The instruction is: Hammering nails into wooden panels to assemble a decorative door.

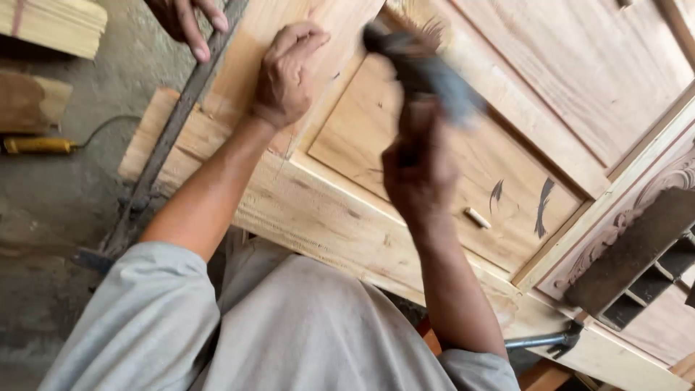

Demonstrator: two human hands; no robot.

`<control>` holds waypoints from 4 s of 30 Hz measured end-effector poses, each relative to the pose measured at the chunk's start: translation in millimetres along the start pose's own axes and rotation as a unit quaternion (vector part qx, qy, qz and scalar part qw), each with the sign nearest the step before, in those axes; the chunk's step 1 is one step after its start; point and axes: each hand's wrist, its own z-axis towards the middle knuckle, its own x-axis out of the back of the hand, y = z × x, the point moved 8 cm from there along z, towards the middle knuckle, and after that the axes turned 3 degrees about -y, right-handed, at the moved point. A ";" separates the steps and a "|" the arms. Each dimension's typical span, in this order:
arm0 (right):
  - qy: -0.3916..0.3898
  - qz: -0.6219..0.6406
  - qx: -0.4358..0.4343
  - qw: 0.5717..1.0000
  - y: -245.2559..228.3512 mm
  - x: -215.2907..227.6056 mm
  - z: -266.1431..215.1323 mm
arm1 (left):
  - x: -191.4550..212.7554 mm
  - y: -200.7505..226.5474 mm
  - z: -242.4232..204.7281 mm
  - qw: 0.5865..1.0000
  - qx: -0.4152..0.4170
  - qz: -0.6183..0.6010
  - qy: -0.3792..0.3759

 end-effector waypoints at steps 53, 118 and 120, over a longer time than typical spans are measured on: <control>0.018 0.118 -0.106 0.987 12.2 -16.9 -69.1 | -6.6 -56.5 -12.1 0.993 0.015 -0.106 -0.056; 0.270 0.409 -0.426 0.760 299.5 65.8 -498.1 | -823.8 461.1 -196.3 0.651 -0.386 0.180 -0.628; 0.263 0.415 -0.433 0.756 297.1 61.1 -500.2 | -829.3 452.8 -213.1 0.624 -0.376 0.235 -0.644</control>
